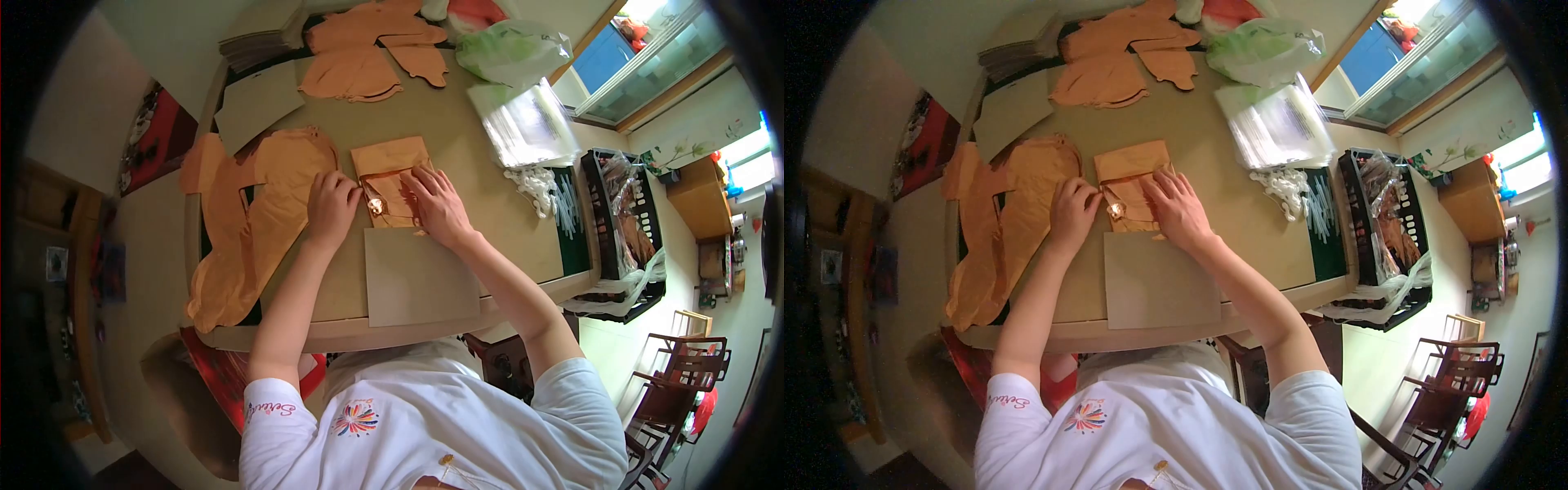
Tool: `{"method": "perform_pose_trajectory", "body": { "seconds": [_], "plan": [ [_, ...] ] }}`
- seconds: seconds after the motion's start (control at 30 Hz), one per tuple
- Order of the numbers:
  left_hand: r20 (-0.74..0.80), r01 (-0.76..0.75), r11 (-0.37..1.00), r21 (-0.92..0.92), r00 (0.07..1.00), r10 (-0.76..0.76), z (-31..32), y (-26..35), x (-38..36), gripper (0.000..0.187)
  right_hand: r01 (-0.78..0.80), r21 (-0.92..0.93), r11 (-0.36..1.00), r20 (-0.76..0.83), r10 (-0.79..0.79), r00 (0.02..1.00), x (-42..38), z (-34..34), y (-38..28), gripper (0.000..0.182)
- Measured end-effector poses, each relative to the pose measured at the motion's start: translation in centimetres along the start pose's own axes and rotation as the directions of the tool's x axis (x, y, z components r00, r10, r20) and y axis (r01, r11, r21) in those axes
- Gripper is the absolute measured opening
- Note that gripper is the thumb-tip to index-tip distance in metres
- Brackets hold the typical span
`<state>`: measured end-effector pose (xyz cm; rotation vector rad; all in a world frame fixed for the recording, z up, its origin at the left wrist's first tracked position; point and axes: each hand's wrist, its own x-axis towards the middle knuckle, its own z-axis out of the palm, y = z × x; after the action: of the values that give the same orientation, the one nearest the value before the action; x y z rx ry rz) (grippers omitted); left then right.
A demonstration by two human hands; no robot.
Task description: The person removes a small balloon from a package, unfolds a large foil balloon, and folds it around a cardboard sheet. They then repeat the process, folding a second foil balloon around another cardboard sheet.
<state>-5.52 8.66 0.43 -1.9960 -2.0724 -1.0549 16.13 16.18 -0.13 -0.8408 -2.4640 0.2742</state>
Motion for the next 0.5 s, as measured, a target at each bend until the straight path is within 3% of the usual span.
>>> {"method": "perform_pose_trajectory", "body": {
  "seconds": [0.23,0.33,0.5],
  "plan": [
    [0.053,-0.049,0.998,0.032,0.997,0.047,1.0,-0.3,1.4,0.015,0.033,-0.038,0.999,-0.009,-0.034,0.999,0.0,-0.2,0.0,0.048],
    [0.16,-0.171,0.967,0.188,0.977,0.142,0.4,-0.7,1.6,0.023,0.023,-0.003,1.0,-0.007,-0.023,1.0,0.0,-0.3,-0.1,0.044],
    [0.191,-0.175,0.97,0.171,0.971,0.142,-0.3,-0.9,0.8,0.024,0.038,0.006,0.999,-0.034,-0.038,0.999,0.1,0.4,0.2,0.037]
  ]
}}
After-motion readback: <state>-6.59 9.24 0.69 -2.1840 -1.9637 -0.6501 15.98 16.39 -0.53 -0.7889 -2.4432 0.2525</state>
